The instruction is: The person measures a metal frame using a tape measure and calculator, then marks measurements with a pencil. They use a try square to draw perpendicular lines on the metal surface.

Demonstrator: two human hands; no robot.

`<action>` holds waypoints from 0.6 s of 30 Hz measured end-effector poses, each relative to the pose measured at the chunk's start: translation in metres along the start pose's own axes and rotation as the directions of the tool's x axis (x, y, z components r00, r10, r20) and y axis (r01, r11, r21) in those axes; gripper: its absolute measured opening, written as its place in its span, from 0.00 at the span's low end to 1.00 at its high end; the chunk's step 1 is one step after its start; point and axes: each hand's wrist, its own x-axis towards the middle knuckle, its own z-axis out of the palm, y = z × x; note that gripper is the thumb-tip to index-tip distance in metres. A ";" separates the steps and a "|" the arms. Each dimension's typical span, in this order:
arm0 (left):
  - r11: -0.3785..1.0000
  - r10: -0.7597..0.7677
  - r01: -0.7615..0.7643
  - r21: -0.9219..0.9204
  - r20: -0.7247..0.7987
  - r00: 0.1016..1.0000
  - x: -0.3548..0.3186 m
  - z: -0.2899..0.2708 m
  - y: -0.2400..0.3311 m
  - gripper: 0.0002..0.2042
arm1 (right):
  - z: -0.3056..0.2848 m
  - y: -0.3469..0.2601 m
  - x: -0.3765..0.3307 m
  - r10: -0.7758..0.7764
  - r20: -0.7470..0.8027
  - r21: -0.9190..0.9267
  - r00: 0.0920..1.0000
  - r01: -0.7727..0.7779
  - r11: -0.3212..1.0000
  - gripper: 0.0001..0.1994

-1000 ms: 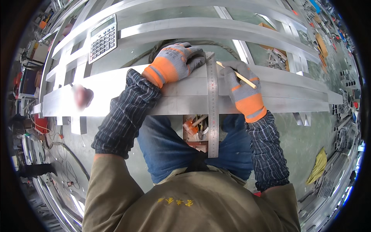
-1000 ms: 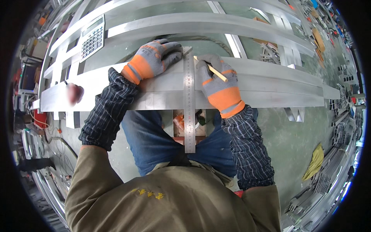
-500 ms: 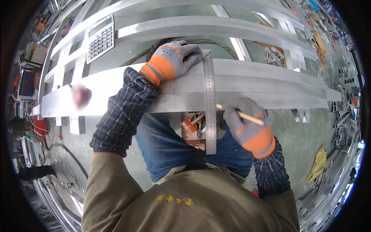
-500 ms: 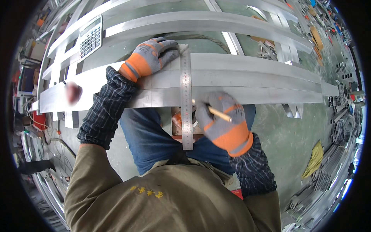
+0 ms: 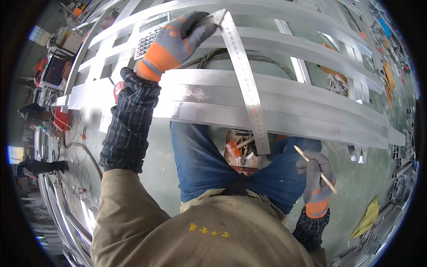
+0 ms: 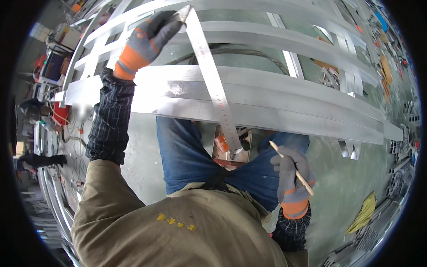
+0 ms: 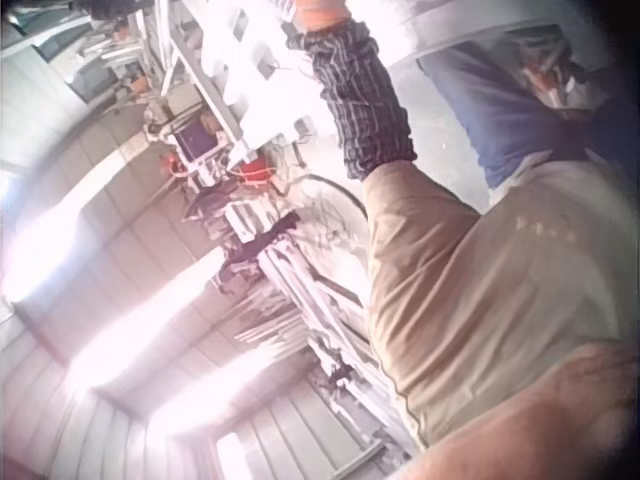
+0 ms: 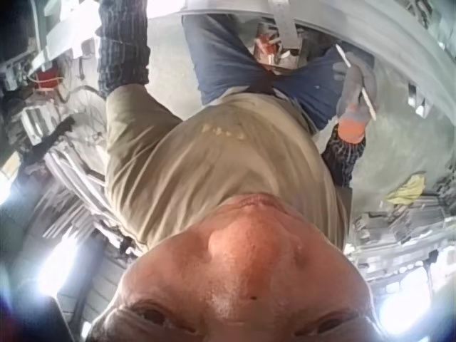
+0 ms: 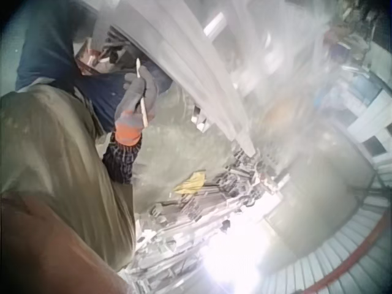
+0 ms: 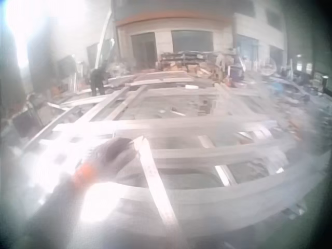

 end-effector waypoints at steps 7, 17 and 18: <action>0.920 0.142 -0.112 0.375 -0.052 0.988 -0.085 -0.052 0.005 0.18 | 0.014 0.017 -0.008 -0.126 0.040 0.042 0.991 0.125 0.991 0.11; 0.801 -0.598 0.564 -0.201 -0.324 0.733 -0.278 -0.022 0.090 0.14 | 0.047 0.008 -0.005 -0.258 0.199 0.078 0.945 0.247 0.966 0.08; 0.771 -0.636 0.581 -0.259 -0.339 0.693 -0.291 -0.014 0.094 0.14 | 0.053 0.002 0.000 -0.286 0.238 0.089 0.928 0.272 0.958 0.08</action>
